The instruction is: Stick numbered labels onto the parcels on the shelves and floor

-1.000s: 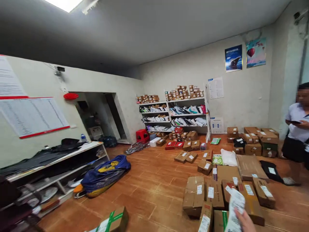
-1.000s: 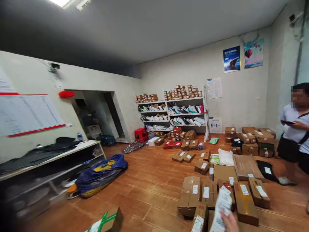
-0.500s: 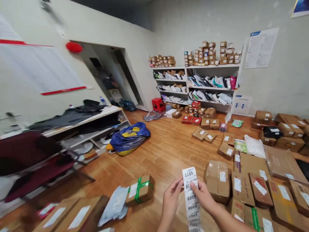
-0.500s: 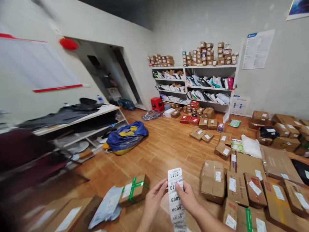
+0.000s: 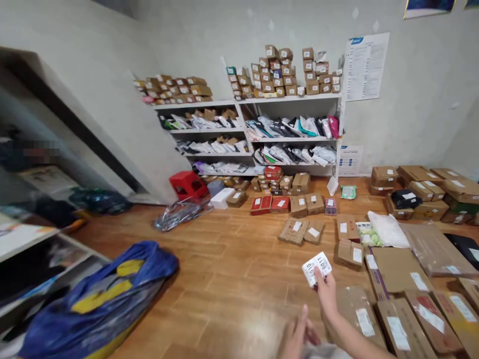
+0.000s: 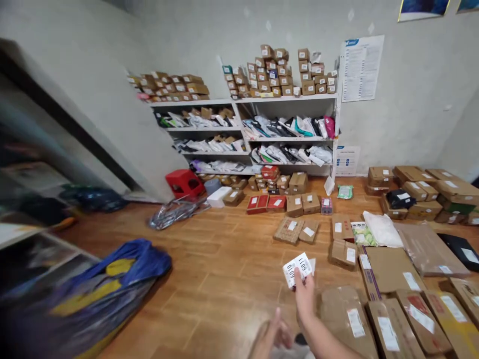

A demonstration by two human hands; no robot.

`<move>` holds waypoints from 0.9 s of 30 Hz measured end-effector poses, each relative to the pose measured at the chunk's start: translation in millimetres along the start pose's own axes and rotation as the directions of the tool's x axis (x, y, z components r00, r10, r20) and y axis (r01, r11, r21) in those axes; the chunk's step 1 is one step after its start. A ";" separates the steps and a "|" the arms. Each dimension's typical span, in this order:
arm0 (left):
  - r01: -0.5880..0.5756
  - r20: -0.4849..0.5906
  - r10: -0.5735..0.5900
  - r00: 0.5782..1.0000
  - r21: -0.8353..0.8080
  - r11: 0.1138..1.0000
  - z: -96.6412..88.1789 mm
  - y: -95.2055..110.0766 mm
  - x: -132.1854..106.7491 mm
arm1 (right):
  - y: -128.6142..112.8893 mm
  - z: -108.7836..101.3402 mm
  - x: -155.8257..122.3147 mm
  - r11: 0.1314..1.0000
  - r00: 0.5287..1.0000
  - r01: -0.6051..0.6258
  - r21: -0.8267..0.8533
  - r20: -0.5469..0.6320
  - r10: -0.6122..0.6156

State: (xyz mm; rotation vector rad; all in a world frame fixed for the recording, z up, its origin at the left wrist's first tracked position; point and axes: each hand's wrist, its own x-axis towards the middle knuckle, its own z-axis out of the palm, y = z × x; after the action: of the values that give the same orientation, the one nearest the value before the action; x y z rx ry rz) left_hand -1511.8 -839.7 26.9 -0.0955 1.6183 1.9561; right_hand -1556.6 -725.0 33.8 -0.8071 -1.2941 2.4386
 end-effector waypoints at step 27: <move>-0.170 -0.226 0.074 0.971 -0.446 0.879 -231.7 340.2 454.2 | 103.8 220.6 299.1 0.941 0.910 -0.192 0.280 -0.307 0.277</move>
State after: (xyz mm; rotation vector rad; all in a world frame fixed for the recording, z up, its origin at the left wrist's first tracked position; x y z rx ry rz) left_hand -2119.4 -902.8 76.9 -0.4014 1.2621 2.4702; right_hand -1925.5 -792.2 -57.5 -1.3112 -0.7889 2.4215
